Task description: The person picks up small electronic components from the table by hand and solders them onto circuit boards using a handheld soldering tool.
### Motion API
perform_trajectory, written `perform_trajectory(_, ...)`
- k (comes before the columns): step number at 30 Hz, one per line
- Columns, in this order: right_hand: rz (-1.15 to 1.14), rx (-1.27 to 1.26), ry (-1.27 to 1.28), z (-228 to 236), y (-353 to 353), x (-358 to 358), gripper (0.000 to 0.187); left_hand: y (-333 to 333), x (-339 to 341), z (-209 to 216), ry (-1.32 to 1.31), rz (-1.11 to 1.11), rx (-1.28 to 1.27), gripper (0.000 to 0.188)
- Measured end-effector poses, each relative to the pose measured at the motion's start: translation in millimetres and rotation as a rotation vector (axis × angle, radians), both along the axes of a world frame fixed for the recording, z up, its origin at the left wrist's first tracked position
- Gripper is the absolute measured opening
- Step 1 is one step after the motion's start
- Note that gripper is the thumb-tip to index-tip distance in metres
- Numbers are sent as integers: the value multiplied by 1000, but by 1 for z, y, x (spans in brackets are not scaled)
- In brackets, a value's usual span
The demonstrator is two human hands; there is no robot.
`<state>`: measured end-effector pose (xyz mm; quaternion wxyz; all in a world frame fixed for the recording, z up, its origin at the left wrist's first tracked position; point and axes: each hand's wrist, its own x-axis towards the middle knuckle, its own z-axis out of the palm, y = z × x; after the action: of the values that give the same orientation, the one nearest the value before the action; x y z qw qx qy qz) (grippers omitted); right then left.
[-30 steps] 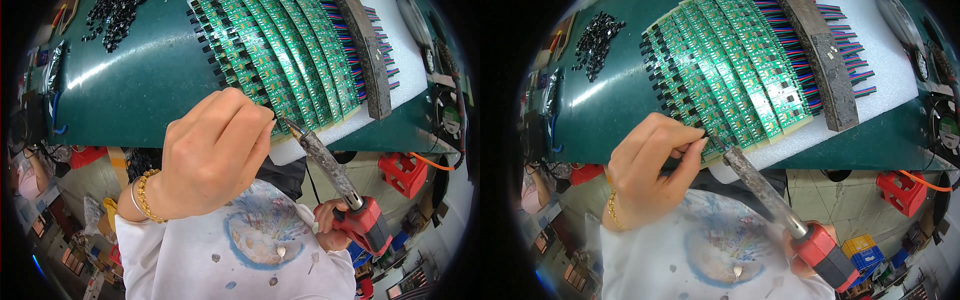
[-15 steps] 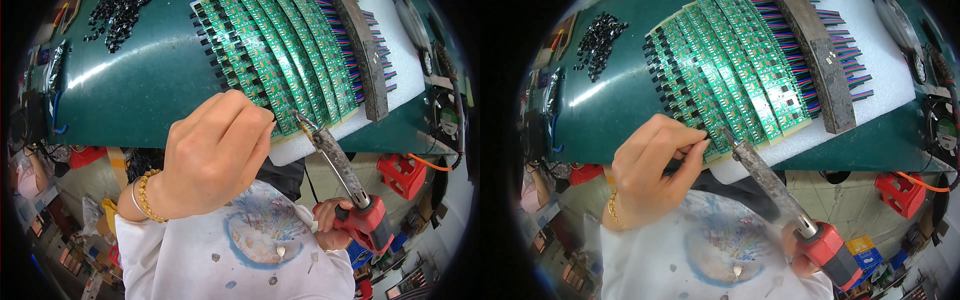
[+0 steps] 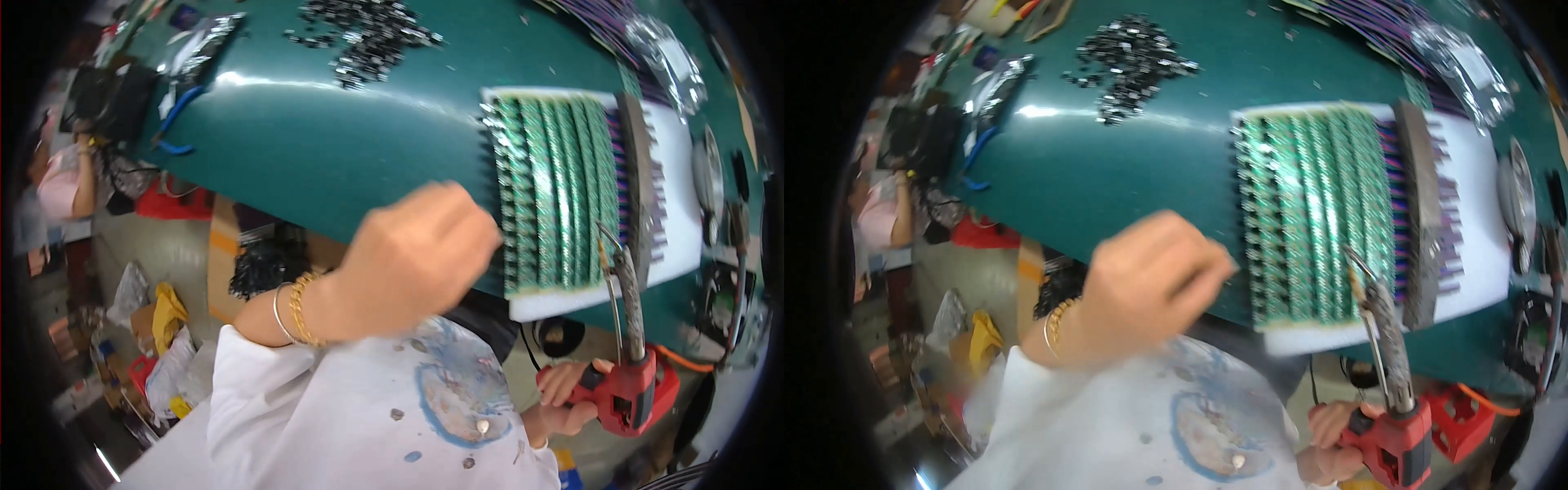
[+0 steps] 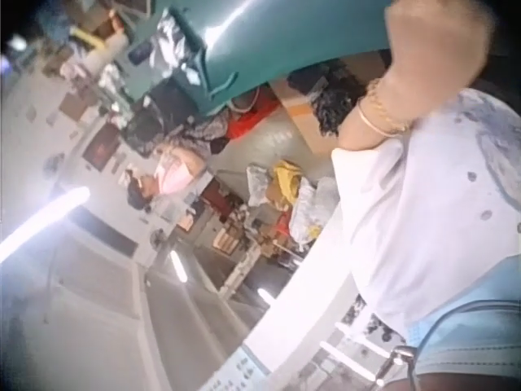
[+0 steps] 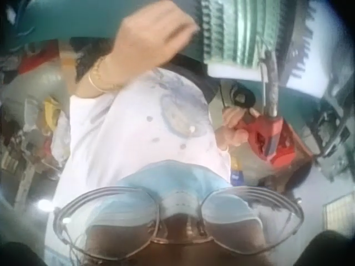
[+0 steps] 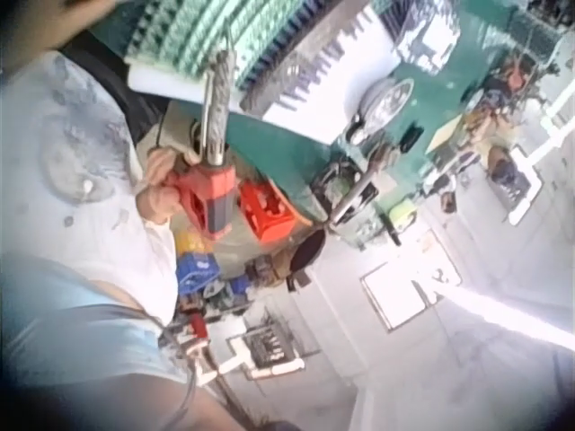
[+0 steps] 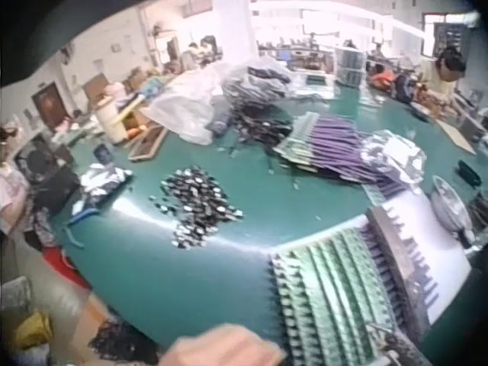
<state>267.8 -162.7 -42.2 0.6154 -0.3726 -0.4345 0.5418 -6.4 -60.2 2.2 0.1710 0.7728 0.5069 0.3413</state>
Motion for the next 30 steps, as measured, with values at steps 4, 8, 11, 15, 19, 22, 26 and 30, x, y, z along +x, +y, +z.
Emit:
perform_trajectory(4,-6,3,31,-6,4,5,67,26,-72,-13,214,496,124,9)
perform_trajectory(8,8,-4,0,-4,10,0,67,45,-102,-17,329,485,163,10)
perform_trajectory(11,91,-13,35,1,11,-2,68,57,-112,-17,414,298,160,9)
perform_trajectory(15,68,-18,5,6,12,-6,67,71,-121,-7,475,122,93,5)
perform_trajectory(19,48,-17,-2,10,15,-11,64,69,-125,-9,540,129,163,8)
perform_trajectory(22,43,-18,-15,12,13,-8,64,65,-126,-14,549,185,179,10)
perform_trajectory(26,65,-56,28,9,13,-6,69,58,-122,-16,417,271,208,10)
perform_trajectory(30,64,-8,33,5,17,-10,65,48,-114,-17,136,400,127,7)
